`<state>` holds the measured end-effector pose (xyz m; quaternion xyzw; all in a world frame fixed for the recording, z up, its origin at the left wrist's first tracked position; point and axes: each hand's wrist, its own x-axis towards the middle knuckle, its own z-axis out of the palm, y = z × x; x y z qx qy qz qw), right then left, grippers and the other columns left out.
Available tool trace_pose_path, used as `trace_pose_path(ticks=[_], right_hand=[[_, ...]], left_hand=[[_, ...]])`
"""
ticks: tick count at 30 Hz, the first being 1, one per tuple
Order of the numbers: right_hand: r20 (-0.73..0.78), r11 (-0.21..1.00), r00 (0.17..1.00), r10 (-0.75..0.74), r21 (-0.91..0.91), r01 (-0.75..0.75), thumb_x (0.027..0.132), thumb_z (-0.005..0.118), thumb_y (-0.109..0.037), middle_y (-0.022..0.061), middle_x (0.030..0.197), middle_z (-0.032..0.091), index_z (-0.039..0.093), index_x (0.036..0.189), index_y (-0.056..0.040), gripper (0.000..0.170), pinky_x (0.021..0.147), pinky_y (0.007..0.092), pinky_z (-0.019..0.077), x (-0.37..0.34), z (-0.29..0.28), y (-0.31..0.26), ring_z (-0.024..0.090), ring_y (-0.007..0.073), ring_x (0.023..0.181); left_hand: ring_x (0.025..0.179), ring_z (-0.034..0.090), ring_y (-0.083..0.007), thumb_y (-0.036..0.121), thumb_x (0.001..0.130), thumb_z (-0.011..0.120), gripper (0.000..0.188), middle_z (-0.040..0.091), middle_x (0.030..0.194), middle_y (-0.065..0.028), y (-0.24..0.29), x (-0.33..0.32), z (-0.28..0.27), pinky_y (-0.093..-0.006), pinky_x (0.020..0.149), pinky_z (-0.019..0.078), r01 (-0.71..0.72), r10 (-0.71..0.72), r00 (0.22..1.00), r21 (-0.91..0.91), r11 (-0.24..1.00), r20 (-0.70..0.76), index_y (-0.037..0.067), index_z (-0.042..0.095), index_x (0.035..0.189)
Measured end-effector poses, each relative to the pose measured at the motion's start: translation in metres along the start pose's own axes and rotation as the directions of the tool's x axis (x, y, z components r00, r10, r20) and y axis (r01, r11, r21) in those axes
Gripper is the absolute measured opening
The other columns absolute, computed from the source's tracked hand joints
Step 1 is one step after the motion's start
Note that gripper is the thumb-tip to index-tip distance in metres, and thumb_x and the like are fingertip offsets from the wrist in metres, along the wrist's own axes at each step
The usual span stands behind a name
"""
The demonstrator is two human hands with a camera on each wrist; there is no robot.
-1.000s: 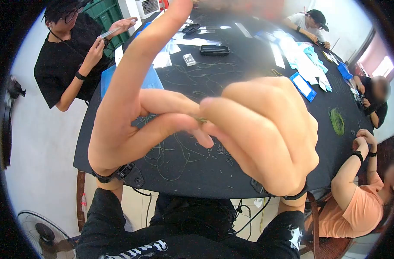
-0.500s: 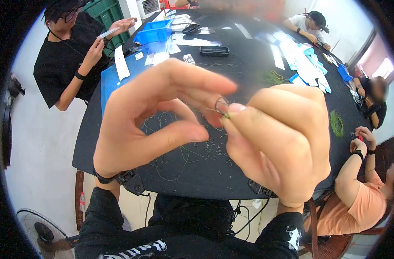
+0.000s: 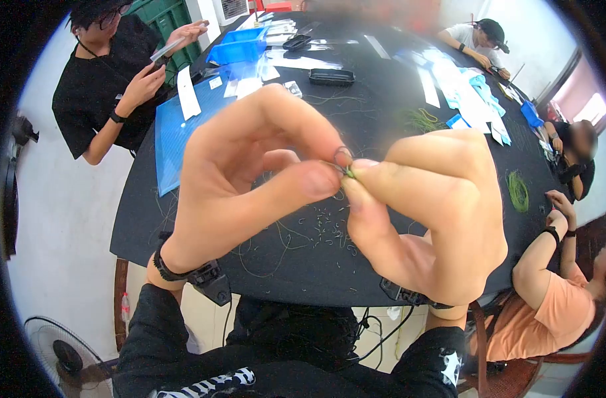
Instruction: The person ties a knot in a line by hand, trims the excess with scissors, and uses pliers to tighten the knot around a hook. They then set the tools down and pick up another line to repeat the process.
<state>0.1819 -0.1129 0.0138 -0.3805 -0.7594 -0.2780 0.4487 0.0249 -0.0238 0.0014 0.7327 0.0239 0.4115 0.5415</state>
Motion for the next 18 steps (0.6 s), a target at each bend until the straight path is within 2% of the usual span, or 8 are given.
trace_pose_path(ticks=[5, 12, 18], right_hand=[[0.012, 0.997, 0.998, 0.065, 0.041, -0.066, 0.073, 0.062, 0.004, 0.0124, 0.076, 0.054, 0.055, 0.082, 0.0037, 0.011, 0.060, 0.0263, 0.0371, 0.0010, 0.0002, -0.0007, 0.048, 0.0184, 0.065], [0.114, 0.916, 0.944, 0.309, 0.231, -0.328, 0.074, 0.060, 0.003, 0.0097, 0.078, 0.053, 0.053, 0.078, 0.0027, 0.008, 0.064, 0.0237, 0.0355, -0.0006, -0.0011, -0.0052, 0.047, 0.0163, 0.072], [0.176, 0.860, 0.908, 0.381, 0.293, -0.417, 0.076, 0.060, 0.001, 0.0087, 0.079, 0.053, 0.054, 0.079, 0.0032, 0.007, 0.063, 0.0226, 0.0350, -0.0009, -0.0011, -0.0050, 0.047, 0.0144, 0.073]], left_hand=[[0.083, 0.059, -0.0090, 0.006, 0.079, 0.066, 0.017, 0.061, 0.089, -0.0042, 0.0000, 0.0003, 0.0012, -0.0193, 0.062, 0.0456, -0.002, 0.002, 1.000, 0.012, 1.000, -0.023, 0.002, 0.058, 0.093], [0.079, 0.058, -0.0075, 0.005, 0.079, 0.067, 0.015, 0.061, 0.086, -0.0035, -0.0006, -0.0001, 0.0019, -0.0168, 0.056, 0.0422, -0.104, 0.109, 0.993, 0.111, 0.988, -0.040, 0.002, 0.059, 0.092], [0.076, 0.058, -0.0068, 0.004, 0.078, 0.066, 0.013, 0.062, 0.085, -0.0034, -0.0028, 0.0002, 0.0017, -0.0165, 0.054, 0.0407, -0.128, 0.139, 0.988, 0.152, 0.980, -0.066, 0.002, 0.060, 0.090]])
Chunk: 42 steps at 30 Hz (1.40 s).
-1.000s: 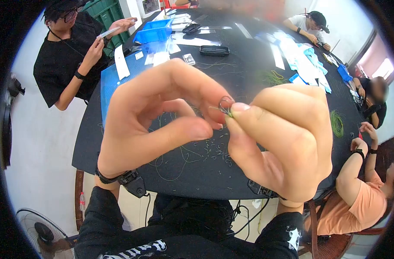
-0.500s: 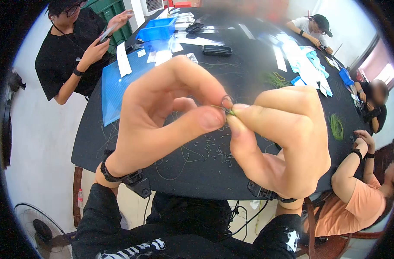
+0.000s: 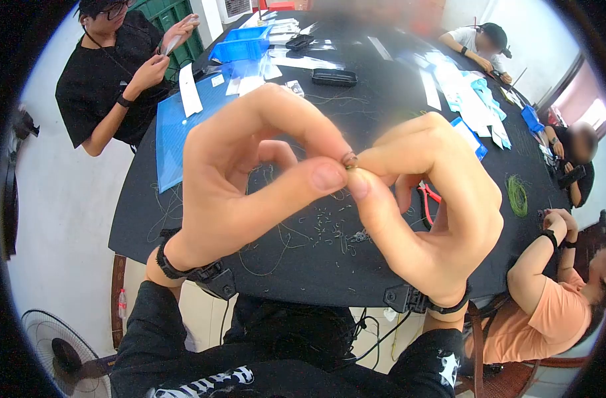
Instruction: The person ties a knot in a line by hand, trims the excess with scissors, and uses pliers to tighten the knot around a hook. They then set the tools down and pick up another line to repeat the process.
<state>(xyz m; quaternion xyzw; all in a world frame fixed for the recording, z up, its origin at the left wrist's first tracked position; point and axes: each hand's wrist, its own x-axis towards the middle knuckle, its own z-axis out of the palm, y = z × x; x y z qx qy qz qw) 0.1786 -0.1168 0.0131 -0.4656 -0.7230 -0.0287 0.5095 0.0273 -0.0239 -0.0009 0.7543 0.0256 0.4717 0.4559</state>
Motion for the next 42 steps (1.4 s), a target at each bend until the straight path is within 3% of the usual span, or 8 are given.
trace_pose_path(ticks=[9, 17, 21, 28, 35, 38, 42], right_hand=[[-0.031, 0.998, 0.998, 0.055, 0.014, -0.054, 0.079, 0.059, -0.001, 0.0098, 0.083, 0.054, 0.056, 0.084, 0.0043, 0.007, 0.063, 0.0212, 0.0369, 0.003, -0.005, -0.003, 0.048, 0.0137, 0.074], [0.073, 0.993, 0.995, -0.073, -0.085, 0.079, 0.079, 0.057, 0.002, 0.0102, 0.083, 0.053, 0.055, 0.085, 0.0042, 0.007, 0.063, 0.0211, 0.0373, 0.003, -0.011, 0.001, 0.049, 0.0142, 0.075], [0.048, 0.996, 0.998, -0.046, -0.071, 0.050, 0.081, 0.055, 0.000, 0.0100, 0.083, 0.052, 0.054, 0.084, 0.0045, 0.006, 0.063, 0.0207, 0.0362, 0.002, -0.008, 0.003, 0.048, 0.0135, 0.074], [-0.017, 0.964, 0.966, 0.259, 0.069, -0.257, 0.085, 0.051, -0.005, 0.0086, 0.082, 0.051, 0.053, 0.084, 0.0031, 0.008, 0.061, 0.0202, 0.0343, 0.003, -0.005, -0.008, 0.046, 0.0109, 0.070], [0.007, 0.969, 0.980, 0.201, 0.146, -0.200, 0.088, 0.050, -0.012, 0.0079, 0.079, 0.050, 0.053, 0.083, 0.0017, 0.015, 0.059, 0.0200, 0.0336, 0.003, -0.006, 0.001, 0.044, 0.0102, 0.067], [0.015, 0.960, 0.976, 0.219, 0.174, -0.218, 0.089, 0.050, -0.014, 0.0073, 0.079, 0.049, 0.052, 0.083, 0.0014, 0.017, 0.055, 0.0184, 0.0332, 0.003, -0.007, 0.002, 0.044, 0.0096, 0.066], [0.006, 0.953, 0.967, 0.253, 0.170, -0.250, 0.091, 0.049, -0.018, 0.0068, 0.079, 0.048, 0.052, 0.085, 0.0012, 0.020, 0.047, 0.0156, 0.0311, 0.002, -0.010, 0.000, 0.044, 0.0083, 0.065]], left_hand=[[0.070, 0.056, -0.0042, 0.003, 0.077, 0.066, 0.011, 0.061, 0.081, -0.0006, 0.001, 0.000, 0.000, -0.0148, 0.051, 0.0373, -0.036, 0.039, 0.999, 0.113, 0.993, -0.023, 0.003, 0.061, 0.087], [0.069, 0.057, -0.0041, 0.004, 0.077, 0.067, 0.011, 0.061, 0.080, 0.0001, -0.002, 0.000, 0.000, -0.0149, 0.051, 0.0390, -0.074, 0.065, 0.997, 0.246, 0.967, 0.042, 0.002, 0.062, 0.087], [0.073, 0.059, -0.0060, 0.007, 0.080, 0.066, 0.011, 0.061, 0.080, -0.0017, -0.002, 0.000, 0.001, -0.0154, 0.054, 0.0409, 0.014, -0.019, 0.999, 0.115, 0.993, 0.044, 0.002, 0.062, 0.089], [0.075, 0.060, -0.0081, 0.011, 0.083, 0.063, 0.013, 0.062, 0.084, -0.0035, -0.004, 0.000, 0.001, -0.0164, 0.055, 0.0419, 0.093, -0.098, 0.991, 0.060, 0.994, 0.087, 0.001, 0.063, 0.091], [0.075, 0.060, -0.0082, 0.008, 0.084, 0.059, 0.009, 0.062, 0.082, -0.0027, -0.004, -0.001, 0.001, -0.0169, 0.056, 0.0416, 0.133, -0.132, 0.971, 0.008, 0.991, 0.201, 0.001, 0.063, 0.088], [0.072, 0.059, -0.0077, 0.005, 0.083, 0.057, 0.008, 0.061, 0.081, -0.0025, -0.004, -0.001, 0.000, -0.0172, 0.055, 0.0405, 0.069, -0.084, 0.985, 0.100, 0.993, 0.149, 0.001, 0.062, 0.087], [0.074, 0.056, -0.0086, 0.005, 0.082, 0.056, 0.005, 0.060, 0.081, -0.0026, 0.001, -0.001, -0.005, -0.0198, 0.062, 0.0411, -0.079, 0.032, 0.992, 0.405, 0.911, 0.121, 0.001, 0.060, 0.083]])
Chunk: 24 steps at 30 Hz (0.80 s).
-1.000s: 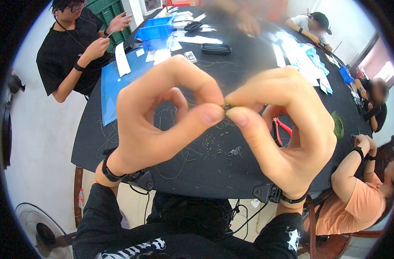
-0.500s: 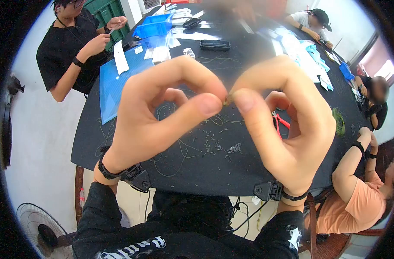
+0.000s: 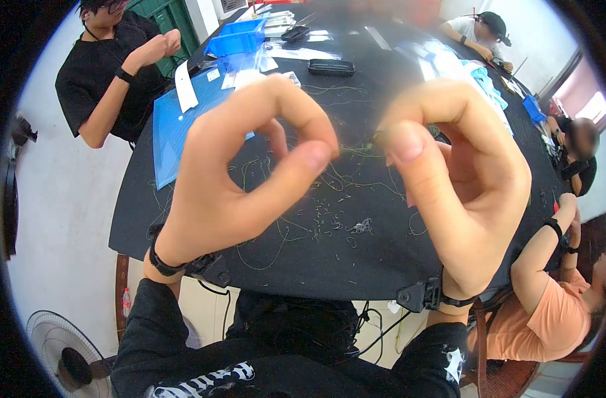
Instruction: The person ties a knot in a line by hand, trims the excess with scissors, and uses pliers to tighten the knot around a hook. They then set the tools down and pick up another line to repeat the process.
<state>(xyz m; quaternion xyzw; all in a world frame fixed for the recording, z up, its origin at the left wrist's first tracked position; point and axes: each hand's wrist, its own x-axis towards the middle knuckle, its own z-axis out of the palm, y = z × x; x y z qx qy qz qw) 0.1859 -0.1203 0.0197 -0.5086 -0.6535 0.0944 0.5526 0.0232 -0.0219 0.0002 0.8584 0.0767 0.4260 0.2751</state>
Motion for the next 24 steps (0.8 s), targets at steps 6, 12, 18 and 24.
trace_pose_path(ticks=[6, 12, 18, 24], right_hand=[[0.024, 0.997, 0.997, -0.079, 0.011, 0.079, 0.092, 0.047, -0.018, 0.0069, 0.079, 0.046, 0.050, 0.087, 0.0008, 0.019, 0.042, 0.0145, 0.0295, 0.000, -0.002, 0.008, 0.044, 0.0078, 0.063], [0.030, 0.952, 0.987, -0.160, 0.271, 0.146, 0.093, 0.042, -0.016, 0.0048, 0.082, 0.038, 0.043, 0.091, -0.0010, 0.015, 0.038, 0.0131, 0.0315, 0.003, -0.004, 0.010, 0.043, 0.0092, 0.067], [-0.218, 0.811, 0.962, -0.166, 0.525, 0.259, 0.094, 0.040, -0.017, 0.0041, 0.087, 0.037, 0.044, 0.097, -0.0007, 0.017, 0.038, 0.0142, 0.0319, 0.010, -0.016, 0.015, 0.041, 0.0077, 0.067], [-0.475, 0.845, 0.819, -0.321, 0.248, 0.475, 0.094, 0.039, -0.016, 0.0070, 0.089, 0.042, 0.046, 0.100, 0.0008, 0.019, 0.039, 0.0174, 0.0324, 0.012, -0.010, 0.028, 0.044, 0.0108, 0.066]], left_hand=[[0.077, 0.051, -0.0127, 0.008, 0.085, 0.051, 0.007, 0.057, 0.084, -0.0054, -0.007, 0.001, 0.008, -0.0248, 0.073, 0.0403, -0.043, 0.023, 0.996, -0.258, 0.965, -0.083, 0.002, 0.051, 0.089], [0.081, 0.050, -0.0124, 0.013, 0.090, 0.046, 0.009, 0.049, 0.078, -0.0013, -0.013, 0.004, 0.006, -0.0285, 0.080, 0.0397, 0.177, -0.170, 0.979, -0.897, 0.404, 0.116, 0.007, 0.046, 0.096], [0.081, 0.047, -0.0101, 0.017, 0.091, 0.044, 0.014, 0.043, 0.072, 0.0010, -0.025, 0.007, -0.001, -0.0286, 0.082, 0.0350, -0.007, -0.163, 0.985, -0.939, -0.344, 0.053, 0.009, 0.044, 0.101], [0.074, 0.043, -0.0099, 0.023, 0.090, 0.044, 0.029, 0.041, 0.077, -0.0008, -0.023, 0.003, 0.002, -0.0284, 0.080, 0.0338, -0.058, -0.243, 0.969, -0.997, -0.040, -0.046, 0.002, 0.041, 0.111]])
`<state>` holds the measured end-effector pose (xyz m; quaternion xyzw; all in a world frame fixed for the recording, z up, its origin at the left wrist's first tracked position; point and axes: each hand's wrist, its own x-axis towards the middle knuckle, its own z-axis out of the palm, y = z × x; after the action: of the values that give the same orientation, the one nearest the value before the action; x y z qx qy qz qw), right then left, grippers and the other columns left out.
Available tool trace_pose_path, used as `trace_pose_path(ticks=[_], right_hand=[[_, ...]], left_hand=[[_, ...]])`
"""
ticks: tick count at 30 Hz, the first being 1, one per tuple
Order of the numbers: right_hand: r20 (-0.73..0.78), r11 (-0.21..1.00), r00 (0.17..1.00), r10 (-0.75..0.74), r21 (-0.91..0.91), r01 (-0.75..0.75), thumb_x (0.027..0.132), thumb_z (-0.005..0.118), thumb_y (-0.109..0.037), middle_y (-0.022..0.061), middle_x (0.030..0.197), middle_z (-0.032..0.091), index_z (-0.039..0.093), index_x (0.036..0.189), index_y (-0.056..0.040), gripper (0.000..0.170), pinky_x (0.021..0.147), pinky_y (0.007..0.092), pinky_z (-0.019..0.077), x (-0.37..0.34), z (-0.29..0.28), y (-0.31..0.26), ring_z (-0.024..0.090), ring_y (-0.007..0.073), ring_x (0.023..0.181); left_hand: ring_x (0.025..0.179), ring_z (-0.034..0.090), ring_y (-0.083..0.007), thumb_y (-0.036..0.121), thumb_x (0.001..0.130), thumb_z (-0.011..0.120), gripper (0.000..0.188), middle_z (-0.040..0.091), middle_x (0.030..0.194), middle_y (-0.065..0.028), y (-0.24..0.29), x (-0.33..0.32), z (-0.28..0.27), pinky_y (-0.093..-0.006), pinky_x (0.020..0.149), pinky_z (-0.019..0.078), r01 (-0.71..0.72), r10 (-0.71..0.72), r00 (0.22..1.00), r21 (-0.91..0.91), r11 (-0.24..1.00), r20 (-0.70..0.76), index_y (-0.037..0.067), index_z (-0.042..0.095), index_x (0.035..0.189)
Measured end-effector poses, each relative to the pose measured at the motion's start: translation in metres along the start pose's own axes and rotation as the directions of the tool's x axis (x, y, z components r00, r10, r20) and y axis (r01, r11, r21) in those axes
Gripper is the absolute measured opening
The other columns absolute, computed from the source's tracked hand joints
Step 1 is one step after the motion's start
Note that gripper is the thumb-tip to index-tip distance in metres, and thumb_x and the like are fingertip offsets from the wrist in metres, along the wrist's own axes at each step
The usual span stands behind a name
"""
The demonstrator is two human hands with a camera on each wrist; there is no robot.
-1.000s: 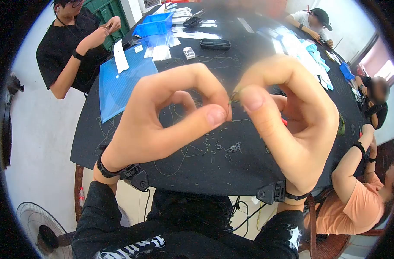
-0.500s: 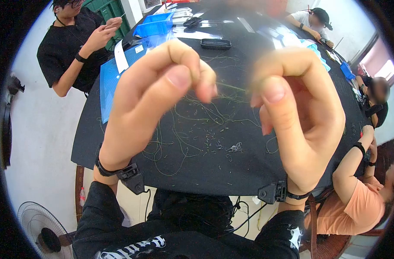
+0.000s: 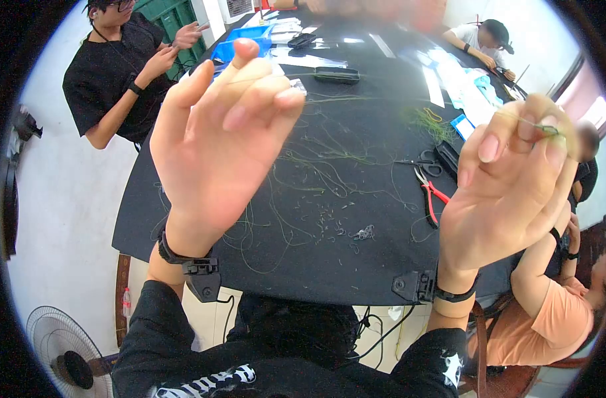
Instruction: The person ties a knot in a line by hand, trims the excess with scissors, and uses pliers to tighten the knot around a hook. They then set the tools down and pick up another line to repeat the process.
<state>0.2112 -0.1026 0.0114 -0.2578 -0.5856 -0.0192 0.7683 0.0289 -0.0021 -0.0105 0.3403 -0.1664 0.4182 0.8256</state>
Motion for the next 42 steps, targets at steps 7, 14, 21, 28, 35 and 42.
trace_pose_path(ticks=[7, 14, 21, 28, 35, 42], right_hand=[[0.031, 0.998, 0.999, -0.027, -0.047, 0.029, 0.095, 0.038, -0.016, 0.0092, 0.089, 0.043, 0.046, 0.100, -0.0005, 0.019, 0.038, 0.0179, 0.0352, -0.005, 0.004, -0.002, 0.044, 0.0114, 0.062], [-0.012, 1.000, 1.000, -0.029, 0.003, 0.029, 0.094, 0.042, -0.016, 0.0048, 0.090, 0.043, 0.051, 0.098, -0.0020, 0.017, 0.044, 0.0175, 0.0288, -0.009, 0.009, -0.002, 0.038, 0.0090, 0.067], [-0.005, 0.900, 0.911, 0.412, 0.160, -0.406, 0.092, 0.049, -0.015, 0.0027, 0.083, 0.051, 0.052, 0.106, 0.0030, 0.023, 0.042, 0.0176, 0.0312, -0.004, 0.003, 0.020, 0.045, 0.0067, 0.065], [-0.107, 0.944, 0.939, 0.326, 0.080, -0.319, 0.093, 0.050, -0.016, 0.0007, 0.072, 0.052, 0.054, 0.098, 0.0002, 0.018, 0.041, 0.0168, 0.0291, -0.011, 0.016, 0.036, 0.041, 0.0034, 0.050], [-0.083, 0.989, 0.986, 0.146, 0.033, -0.144, 0.092, 0.050, -0.009, 0.0016, 0.062, 0.050, 0.051, 0.098, -0.0011, 0.011, 0.040, 0.0171, 0.0300, -0.031, 0.037, 0.037, 0.041, 0.0039, 0.047], [0.047, 0.963, 0.963, 0.267, 0.039, -0.268, 0.087, 0.058, -0.013, 0.0023, 0.068, 0.056, 0.058, 0.088, -0.0014, 0.012, 0.043, 0.0180, 0.0330, -0.022, 0.041, 0.028, 0.048, 0.0056, 0.051]], left_hand=[[0.064, 0.035, -0.0082, 0.024, 0.088, 0.049, 0.048, 0.042, 0.084, -0.0023, 0.001, 0.002, -0.003, -0.0246, 0.062, 0.0349, 0.071, -0.065, 0.996, 0.111, 0.991, -0.058, -0.001, 0.032, 0.125], [0.060, 0.034, -0.0045, 0.021, 0.090, 0.047, 0.052, 0.047, 0.106, -0.0097, -0.003, 0.000, 0.009, -0.0202, 0.053, 0.0312, 0.210, -0.122, 0.948, 0.289, 0.934, -0.295, -0.003, 0.028, 0.133], [0.056, 0.038, -0.0053, 0.028, 0.095, 0.036, 0.032, 0.048, 0.061, 0.0034, 0.036, 0.020, -0.013, -0.0177, 0.048, 0.0300, 0.224, -0.210, 0.846, 0.032, 0.974, 0.490, 0.008, 0.051, 0.074], [0.088, 0.059, -0.0203, 0.041, 0.089, 0.027, 0.047, 0.064, 0.089, -0.0160, 0.047, 0.011, 0.002, -0.0337, 0.083, 0.0436, -0.130, -0.415, 0.909, 0.971, -0.201, 0.036, 0.003, 0.054, 0.082], [0.082, 0.050, -0.0139, 0.038, 0.093, 0.032, 0.043, 0.061, 0.095, -0.0065, 0.017, 0.021, -0.001, -0.0271, 0.080, 0.0335, -0.032, 0.019, 0.999, 0.575, 0.818, 0.028, 0.001, 0.048, 0.110], [0.063, 0.037, -0.0019, 0.018, 0.093, 0.045, 0.023, 0.042, 0.063, 0.0088, 0.022, 0.015, -0.013, -0.0177, 0.058, 0.0268, 0.218, -0.296, 0.946, 0.413, 0.884, 0.135, 0.001, 0.051, 0.108]])
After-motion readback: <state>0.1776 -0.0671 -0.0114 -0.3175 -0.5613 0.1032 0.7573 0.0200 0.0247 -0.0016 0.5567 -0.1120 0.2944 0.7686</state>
